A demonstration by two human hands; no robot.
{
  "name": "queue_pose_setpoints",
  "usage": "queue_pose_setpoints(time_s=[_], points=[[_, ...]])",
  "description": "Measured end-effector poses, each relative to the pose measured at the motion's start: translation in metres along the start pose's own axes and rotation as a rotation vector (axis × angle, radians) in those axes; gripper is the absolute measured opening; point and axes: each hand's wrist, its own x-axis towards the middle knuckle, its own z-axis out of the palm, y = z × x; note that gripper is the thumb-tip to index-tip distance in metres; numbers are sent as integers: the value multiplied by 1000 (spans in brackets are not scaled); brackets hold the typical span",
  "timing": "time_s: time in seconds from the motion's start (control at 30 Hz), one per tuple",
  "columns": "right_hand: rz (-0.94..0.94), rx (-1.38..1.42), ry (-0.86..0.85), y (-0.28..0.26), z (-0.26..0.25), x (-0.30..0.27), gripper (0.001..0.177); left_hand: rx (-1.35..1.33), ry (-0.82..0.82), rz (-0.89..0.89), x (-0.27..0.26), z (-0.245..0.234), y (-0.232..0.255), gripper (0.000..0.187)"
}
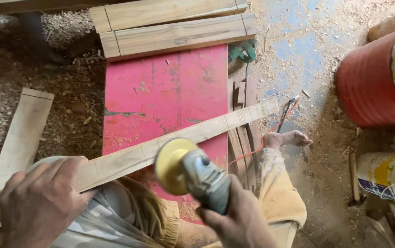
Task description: Using a handheld power sander or grinder to smooth a curved piece of wood in a workshop.
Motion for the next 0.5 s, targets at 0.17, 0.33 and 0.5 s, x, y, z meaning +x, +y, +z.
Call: queue_pose_setpoints(time_s=[0.17,0.33,0.5], points=[[-26,-1,-13,6,-5,15,58,3,23,-6,-1,-1,2,65],[2,12,135,61,-36,59,61,-30,42,11,1,-3,2,63],[133,-129,288,60,-57,65,52,-25,86,25,-2,-4,3,67]])
